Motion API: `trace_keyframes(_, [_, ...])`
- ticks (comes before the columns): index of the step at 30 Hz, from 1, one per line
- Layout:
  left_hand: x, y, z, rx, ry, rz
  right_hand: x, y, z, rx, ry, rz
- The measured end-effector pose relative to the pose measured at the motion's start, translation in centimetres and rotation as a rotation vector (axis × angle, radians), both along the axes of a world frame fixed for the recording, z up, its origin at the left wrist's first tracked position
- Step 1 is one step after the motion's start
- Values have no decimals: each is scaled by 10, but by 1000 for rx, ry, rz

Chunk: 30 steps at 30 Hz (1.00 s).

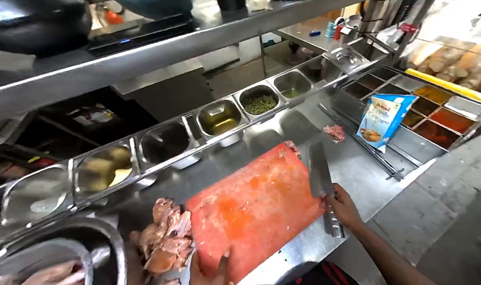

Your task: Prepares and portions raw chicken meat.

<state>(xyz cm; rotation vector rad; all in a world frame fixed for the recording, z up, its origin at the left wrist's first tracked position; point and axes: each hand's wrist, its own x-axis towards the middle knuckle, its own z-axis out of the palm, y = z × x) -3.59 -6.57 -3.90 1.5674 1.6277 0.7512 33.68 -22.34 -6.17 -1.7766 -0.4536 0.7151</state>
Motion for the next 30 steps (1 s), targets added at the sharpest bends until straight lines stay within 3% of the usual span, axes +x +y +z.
trace_keyframes(4, [20,-3,1,14,90,29,9,-22,-8,14,-79,14])
trace_keyframes(11, [39,-5,0,1,203,-9,31,-32,-6,116,-4,63])
trace_keyframes(14, [31,6,-1,-36,153,-55,33,-30,4,160,27,78])
trace_keyframes(16, [15,21,-8,76,117,36,31,-26,9,196,53,61])
trace_keyframes(19, [-9,48,-20,274,367,253,27,-27,6,177,67,22])
trace_keyframes(23, [-24,89,-37,228,599,341,24,-28,-8,168,31,-27])
trace_keyframes(27, [-21,130,-32,254,493,211,20,-28,-10,113,-69,-50])
trace_keyframes(30, [-28,149,-28,406,260,-36,20,-25,-10,78,-111,-63])
